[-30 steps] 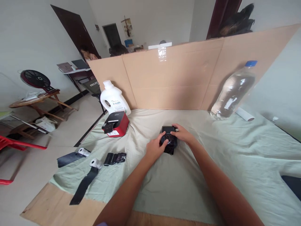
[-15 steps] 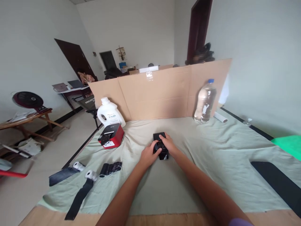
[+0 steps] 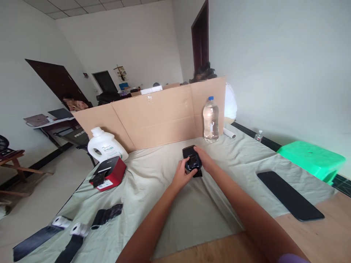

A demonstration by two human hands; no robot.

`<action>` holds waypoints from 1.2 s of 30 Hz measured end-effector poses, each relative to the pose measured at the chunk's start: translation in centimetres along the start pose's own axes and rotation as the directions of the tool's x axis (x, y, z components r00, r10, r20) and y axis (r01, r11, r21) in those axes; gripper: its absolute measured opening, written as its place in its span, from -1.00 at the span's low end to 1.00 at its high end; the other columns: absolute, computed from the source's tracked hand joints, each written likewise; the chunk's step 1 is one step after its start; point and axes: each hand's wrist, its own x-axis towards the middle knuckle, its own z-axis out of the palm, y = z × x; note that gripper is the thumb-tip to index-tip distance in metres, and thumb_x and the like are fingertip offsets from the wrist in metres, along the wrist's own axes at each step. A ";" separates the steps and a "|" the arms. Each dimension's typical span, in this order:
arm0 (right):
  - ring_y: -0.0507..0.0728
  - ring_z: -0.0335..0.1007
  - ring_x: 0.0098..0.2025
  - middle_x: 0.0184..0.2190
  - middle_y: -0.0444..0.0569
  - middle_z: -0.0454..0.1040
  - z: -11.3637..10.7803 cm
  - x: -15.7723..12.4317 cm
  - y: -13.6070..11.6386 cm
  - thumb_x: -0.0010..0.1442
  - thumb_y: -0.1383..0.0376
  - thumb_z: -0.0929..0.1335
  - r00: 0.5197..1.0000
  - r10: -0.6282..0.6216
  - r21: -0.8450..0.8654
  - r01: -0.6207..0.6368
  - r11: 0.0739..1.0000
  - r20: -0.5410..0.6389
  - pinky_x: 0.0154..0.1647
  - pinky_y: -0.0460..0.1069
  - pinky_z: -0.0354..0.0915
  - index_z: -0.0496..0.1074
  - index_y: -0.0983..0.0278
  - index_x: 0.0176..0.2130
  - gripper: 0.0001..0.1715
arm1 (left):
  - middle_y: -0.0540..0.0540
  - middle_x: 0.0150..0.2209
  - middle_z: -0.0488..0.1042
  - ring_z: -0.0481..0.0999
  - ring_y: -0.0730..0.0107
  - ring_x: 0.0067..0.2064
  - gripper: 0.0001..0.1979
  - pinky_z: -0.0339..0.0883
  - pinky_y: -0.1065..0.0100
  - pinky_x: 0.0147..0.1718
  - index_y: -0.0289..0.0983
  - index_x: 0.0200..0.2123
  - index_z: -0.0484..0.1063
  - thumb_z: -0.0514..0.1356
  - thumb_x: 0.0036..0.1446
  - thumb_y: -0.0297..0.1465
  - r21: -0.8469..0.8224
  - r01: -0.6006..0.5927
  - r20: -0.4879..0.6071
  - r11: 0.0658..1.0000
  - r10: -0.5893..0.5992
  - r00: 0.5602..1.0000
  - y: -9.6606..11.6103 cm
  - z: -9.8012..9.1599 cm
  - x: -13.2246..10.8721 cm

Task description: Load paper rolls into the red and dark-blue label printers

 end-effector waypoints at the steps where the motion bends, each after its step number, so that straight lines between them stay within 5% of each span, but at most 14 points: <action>1: 0.25 0.47 0.04 -0.07 0.05 0.59 -1.9 0.3 0.0 0.22 -0.16 0.20 0.998 0.014 0.019 -0.013 1.000 -0.068 0.08 0.09 0.36 0.44 0.25 0.11 -0.27 | -0.24 0.15 0.34 0.42 0.16 0.15 -0.33 0.29 0.16 0.14 -0.21 0.26 0.23 0.28 0.14 -0.13 -0.025 -0.013 0.000 1.000 0.013 1.000 0.9 1.5 1.4; 6: 0.25 0.50 -0.08 -0.18 0.05 0.61 -9.6 1.1 1.1 0.14 -0.17 0.24 0.931 0.091 0.090 -0.063 0.994 -0.354 -0.05 0.03 0.38 0.52 0.35 -0.05 -0.26 | -0.29 0.08 0.41 0.43 0.09 0.13 -0.30 0.28 0.11 0.16 -0.24 0.26 0.26 0.32 0.11 -0.15 -0.085 -0.006 0.060 0.996 0.011 0.998 4.9 8.8 7.2; 10: 0.24 0.50 -0.18 -0.33 0.02 0.61 -13.5 1.3 2.7 0.09 -0.17 0.27 0.878 0.149 0.098 -0.117 0.988 -0.455 -0.17 0.01 0.37 0.57 0.36 -0.22 -0.31 | -0.31 0.14 0.42 0.42 0.05 0.17 -0.29 0.27 0.10 0.18 -0.24 0.28 0.26 0.31 0.12 -0.13 -0.098 0.016 0.074 0.995 -0.008 0.997 6.3 13.2 9.0; 20: 0.21 0.46 -0.23 -0.39 0.01 0.59 -17.5 2.5 5.5 0.08 -0.24 0.26 0.881 0.171 0.016 -0.183 0.983 -0.441 -0.15 0.02 0.35 0.57 0.33 -0.34 -0.28 | -0.28 0.17 0.42 0.41 -0.03 0.15 -0.31 0.22 0.06 0.17 -0.18 0.34 0.23 0.16 0.22 -0.04 0.074 -0.007 0.024 0.997 0.006 1.000 7.0 17.5 9.7; 31: 0.31 0.50 -0.07 -0.22 0.15 0.62 -17.3 2.3 5.8 0.16 -0.18 0.21 0.875 0.141 -0.120 -0.220 0.968 -0.464 0.05 0.13 0.34 0.60 0.37 -0.23 -0.25 | -0.38 0.28 0.29 0.31 -0.14 0.25 -0.21 0.16 -0.03 0.20 -0.21 0.43 0.01 0.09 0.26 -0.01 0.085 0.007 0.100 0.996 -0.015 0.995 7.2 17.3 8.8; 34: 0.35 0.33 0.22 0.09 0.24 0.51 -17.1 2.1 4.1 0.21 -0.10 0.21 0.857 0.032 -0.228 -0.173 0.958 -0.514 0.28 0.20 0.16 0.52 0.41 0.04 -0.24 | -0.32 0.31 0.27 0.27 -0.05 0.30 -0.23 0.10 0.01 0.25 -0.26 0.43 -0.01 0.10 0.28 -0.08 0.078 -0.079 0.084 0.994 0.072 0.994 6.5 13.7 7.6; 36: 0.34 0.19 0.34 0.22 0.26 0.38 -16.5 2.1 2.5 0.22 -0.05 0.22 0.847 -0.081 -0.322 -0.110 0.940 -0.525 0.37 0.21 0.03 0.42 0.42 0.17 -0.23 | -0.27 0.30 0.30 0.28 0.01 0.30 -0.30 0.08 0.04 0.28 -0.26 0.40 0.08 0.09 0.29 -0.11 0.136 -0.116 0.024 0.984 0.113 0.993 5.0 8.6 6.7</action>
